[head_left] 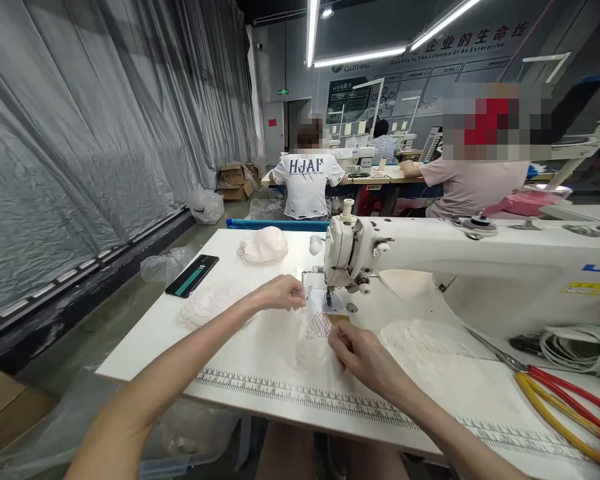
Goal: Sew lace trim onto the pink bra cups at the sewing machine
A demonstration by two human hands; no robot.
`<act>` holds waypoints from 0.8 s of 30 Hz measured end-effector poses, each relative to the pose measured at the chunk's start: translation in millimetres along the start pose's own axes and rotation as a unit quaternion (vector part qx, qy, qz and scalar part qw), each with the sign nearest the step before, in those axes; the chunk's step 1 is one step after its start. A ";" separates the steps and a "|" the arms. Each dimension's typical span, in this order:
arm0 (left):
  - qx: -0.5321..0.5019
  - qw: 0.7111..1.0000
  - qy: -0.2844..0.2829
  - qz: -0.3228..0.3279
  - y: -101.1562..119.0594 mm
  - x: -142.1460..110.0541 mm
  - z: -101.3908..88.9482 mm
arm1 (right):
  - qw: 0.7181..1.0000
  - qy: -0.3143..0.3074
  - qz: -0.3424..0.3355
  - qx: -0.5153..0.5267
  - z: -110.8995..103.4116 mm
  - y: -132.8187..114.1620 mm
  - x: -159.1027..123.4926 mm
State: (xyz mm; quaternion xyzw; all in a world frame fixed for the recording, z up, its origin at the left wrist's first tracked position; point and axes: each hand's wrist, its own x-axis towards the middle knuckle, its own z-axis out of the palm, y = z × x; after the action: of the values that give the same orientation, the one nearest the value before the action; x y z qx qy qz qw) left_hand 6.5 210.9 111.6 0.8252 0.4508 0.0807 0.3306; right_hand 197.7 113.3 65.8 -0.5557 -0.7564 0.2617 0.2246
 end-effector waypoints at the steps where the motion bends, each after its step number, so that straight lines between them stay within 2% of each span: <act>1: 0.012 1.000 0.002 -0.006 -5.8 9.9 4.7 | 1.000 0.006 0.012 -0.022 2.5 5.5 6.3; 3: 0.040 0.999 0.017 -0.017 -14.0 21.3 17.8 | 0.998 0.004 0.030 -0.053 6.3 16.9 12.0; 6: 0.070 0.996 0.040 -0.028 -16.1 23.6 38.5 | 0.989 -0.017 0.040 -0.143 4.1 33.4 10.7; 9: 0.080 0.996 0.039 -0.023 -7.6 22.3 55.3 | 0.979 -0.047 0.031 -0.198 -8.9 51.1 6.0; 12: 0.076 0.997 0.026 -0.012 3.9 23.8 67.0 | 0.981 -0.061 0.032 -0.182 -25.1 67.2 -0.2; 15: 0.055 0.998 0.014 -0.005 11.0 25.2 70.0 | 0.989 -0.059 0.028 -0.135 -34.9 73.5 -6.2; 19: 0.003 1.000 0.011 -0.028 12.1 24.1 63.7 | 0.994 -0.068 0.014 -0.089 -36.1 69.4 -8.6; 24: 0.014 0.999 0.013 -0.033 8.0 26.2 64.0 | 0.990 -0.098 0.003 -0.096 -34.8 71.9 -6.6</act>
State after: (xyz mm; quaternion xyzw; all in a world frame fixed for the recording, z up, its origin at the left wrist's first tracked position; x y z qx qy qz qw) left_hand 54.9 198.6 63.1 0.8134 0.4828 0.0746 0.3157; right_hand 273.6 129.7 45.6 -0.5485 -0.7949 0.2417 0.0940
